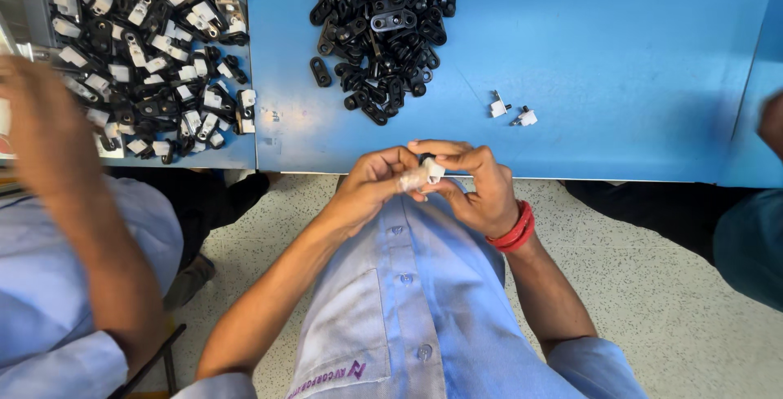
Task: The person repeatedly picks up small black and white plastic parts from a blue workbench and joins them together by hand. The assembled units are placed into a small pile on the table. The person occasionally moves a blue bin and reorganizes the pile of black parts.
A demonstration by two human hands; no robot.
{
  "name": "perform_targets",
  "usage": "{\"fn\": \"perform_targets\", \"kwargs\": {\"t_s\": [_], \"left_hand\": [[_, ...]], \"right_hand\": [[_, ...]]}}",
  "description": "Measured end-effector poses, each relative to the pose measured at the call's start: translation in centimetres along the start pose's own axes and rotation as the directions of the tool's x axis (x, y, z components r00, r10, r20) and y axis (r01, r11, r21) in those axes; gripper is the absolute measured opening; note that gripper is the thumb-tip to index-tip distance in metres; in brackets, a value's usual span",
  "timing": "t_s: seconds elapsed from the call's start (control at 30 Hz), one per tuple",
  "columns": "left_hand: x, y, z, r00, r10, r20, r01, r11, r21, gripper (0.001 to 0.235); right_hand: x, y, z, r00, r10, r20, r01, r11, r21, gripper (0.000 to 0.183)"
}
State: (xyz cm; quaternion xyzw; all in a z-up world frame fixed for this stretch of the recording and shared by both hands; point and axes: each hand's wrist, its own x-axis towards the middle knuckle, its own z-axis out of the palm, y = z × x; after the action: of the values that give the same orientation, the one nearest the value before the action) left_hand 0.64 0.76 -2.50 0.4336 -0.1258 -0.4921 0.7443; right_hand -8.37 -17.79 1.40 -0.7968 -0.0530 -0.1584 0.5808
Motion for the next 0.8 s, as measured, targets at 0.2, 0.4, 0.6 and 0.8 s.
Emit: {"fn": "perform_targets", "kwargs": {"t_s": [0.2,0.4,0.6,0.8], "left_hand": [[-0.6,2.0,2.3,0.935,0.33,-0.132,-0.163,0.728,0.666,0.014],[-1.3,2.4,3.8,0.937,0.32,-0.141,-0.205,0.831,0.517,0.022],[0.4,-0.1,2.0,0.944,0.135,-0.302,-0.129,0.991,0.04,0.018],[0.0,-0.5,1.7,0.907,0.275,-0.32,-0.226,0.957,0.18,0.022]], "right_hand": [[-0.6,-0.3,-0.1,0.991,-0.065,-0.118,0.045,0.985,-0.166,0.036],[-0.6,-0.4,1.3,0.941,-0.069,-0.33,0.104,0.99,0.09,0.037],[0.4,-0.7,0.8,0.97,-0.133,-0.203,0.05,0.928,-0.368,0.026],[0.4,-0.6,2.0,0.943,-0.005,-0.333,0.034,0.996,0.082,0.026]]}}
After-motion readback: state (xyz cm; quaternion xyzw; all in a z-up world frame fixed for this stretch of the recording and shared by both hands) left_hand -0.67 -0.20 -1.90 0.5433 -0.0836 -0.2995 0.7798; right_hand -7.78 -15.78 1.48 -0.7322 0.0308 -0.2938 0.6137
